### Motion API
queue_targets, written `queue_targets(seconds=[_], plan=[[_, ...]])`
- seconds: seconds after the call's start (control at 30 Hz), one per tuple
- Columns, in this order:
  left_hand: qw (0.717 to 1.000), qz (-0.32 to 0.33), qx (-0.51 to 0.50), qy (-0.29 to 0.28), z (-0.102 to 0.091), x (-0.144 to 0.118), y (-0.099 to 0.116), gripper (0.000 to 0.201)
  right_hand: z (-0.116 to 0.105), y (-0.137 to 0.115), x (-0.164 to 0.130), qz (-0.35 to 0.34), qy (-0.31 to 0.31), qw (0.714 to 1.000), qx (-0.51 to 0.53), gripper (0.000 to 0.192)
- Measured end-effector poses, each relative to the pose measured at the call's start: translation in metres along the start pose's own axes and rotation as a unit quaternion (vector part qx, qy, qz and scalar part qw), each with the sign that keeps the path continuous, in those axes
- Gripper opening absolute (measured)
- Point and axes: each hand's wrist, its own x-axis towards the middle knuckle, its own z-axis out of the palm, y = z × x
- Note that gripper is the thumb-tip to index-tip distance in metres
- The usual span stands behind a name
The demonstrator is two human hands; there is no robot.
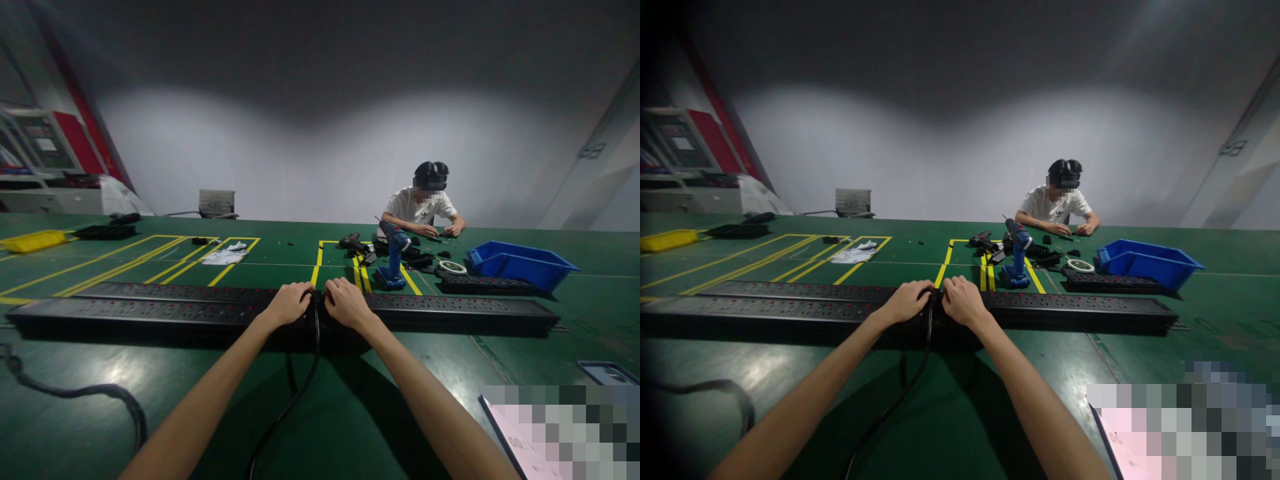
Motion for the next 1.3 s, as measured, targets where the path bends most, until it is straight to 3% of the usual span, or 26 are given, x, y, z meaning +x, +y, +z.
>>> queue_targets(seconds=[0.37, 0.6, 1.0, 1.3], plan=[[1.000, -0.005, -0.020, -0.005, -0.004, 0.001, 0.002, 0.028, 0.011, 0.011, 0.001, 0.026, -0.014, 0.995, 0.099, 0.025], [1.000, 0.012, -0.025, 0.004, -0.001, 0.001, 0.000, 0.028, 0.011, 0.012, 0.000, 0.018, -0.010, 0.995, 0.102, 0.025], [0.999, -0.031, 0.009, -0.012, -0.004, 0.001, 0.002, 0.031, 0.014, 0.017, 0.002, 0.013, -0.017, 0.980, 0.197, 0.043], [0.999, -0.033, 0.031, -0.017, -0.004, 0.001, 0.001, 0.030, 0.012, -0.002, 0.009, -0.035, -0.019, 0.981, 0.191, 0.048]])
